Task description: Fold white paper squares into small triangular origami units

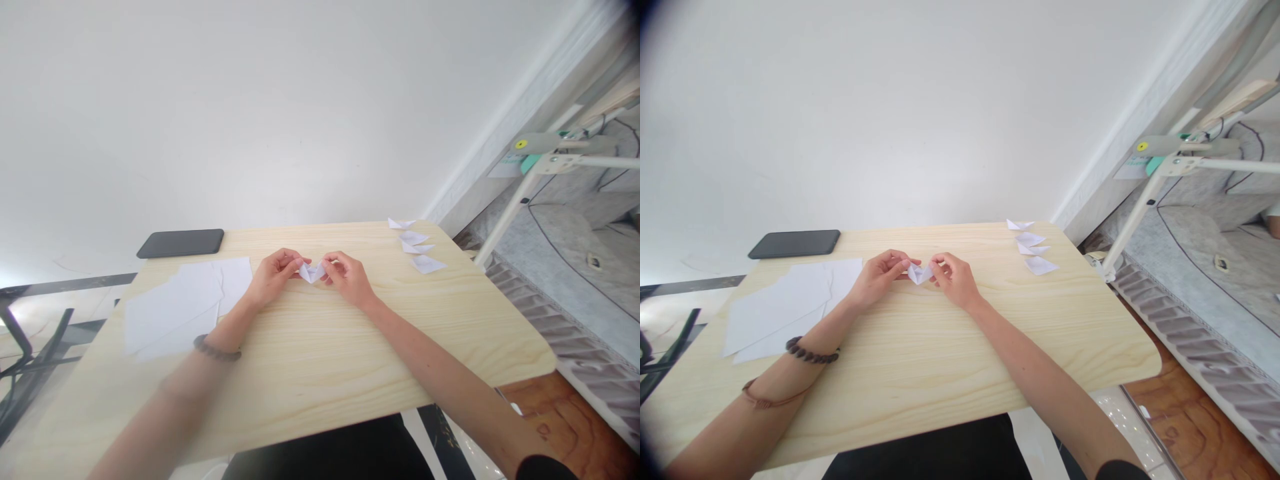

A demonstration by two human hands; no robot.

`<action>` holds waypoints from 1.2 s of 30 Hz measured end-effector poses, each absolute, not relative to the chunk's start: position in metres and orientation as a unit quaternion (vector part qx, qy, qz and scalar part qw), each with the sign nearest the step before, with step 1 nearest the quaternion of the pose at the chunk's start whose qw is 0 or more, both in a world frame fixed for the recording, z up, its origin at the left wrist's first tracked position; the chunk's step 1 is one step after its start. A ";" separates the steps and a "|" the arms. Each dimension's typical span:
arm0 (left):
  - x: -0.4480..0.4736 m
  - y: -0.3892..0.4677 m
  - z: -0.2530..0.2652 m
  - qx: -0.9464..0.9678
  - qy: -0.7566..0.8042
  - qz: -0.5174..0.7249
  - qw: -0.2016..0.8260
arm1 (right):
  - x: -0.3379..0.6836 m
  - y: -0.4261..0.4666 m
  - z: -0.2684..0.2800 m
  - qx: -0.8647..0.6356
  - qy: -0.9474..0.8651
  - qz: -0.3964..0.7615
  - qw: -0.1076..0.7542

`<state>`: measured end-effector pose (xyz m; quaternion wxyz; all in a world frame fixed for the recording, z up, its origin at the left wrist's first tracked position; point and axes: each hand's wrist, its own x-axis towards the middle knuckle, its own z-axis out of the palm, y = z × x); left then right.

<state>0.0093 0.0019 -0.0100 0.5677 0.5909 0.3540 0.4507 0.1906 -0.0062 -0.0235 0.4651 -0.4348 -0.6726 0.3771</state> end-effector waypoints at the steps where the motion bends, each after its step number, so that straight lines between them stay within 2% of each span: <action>1: 0.010 0.002 -0.010 0.592 0.350 0.451 0.569 | 0.190 -0.006 -0.024 -0.434 -0.672 0.373 0.471; 5: 0.010 0.001 -0.010 0.605 0.343 0.459 0.553 | 0.190 -0.005 -0.024 -0.429 -0.681 0.344 0.484; 18: 0.013 -0.005 -0.007 0.665 0.382 0.432 0.475 | 0.188 -0.009 -0.021 -0.392 -0.761 0.254 0.450; 27: 0.010 -0.002 -0.010 0.687 0.418 0.429 0.413 | 0.189 -0.009 -0.020 -0.376 -0.757 0.265 0.464; 36: 0.010 -0.002 -0.010 0.695 0.401 0.422 0.422 | 0.190 -0.008 -0.021 -0.401 -0.723 0.291 0.481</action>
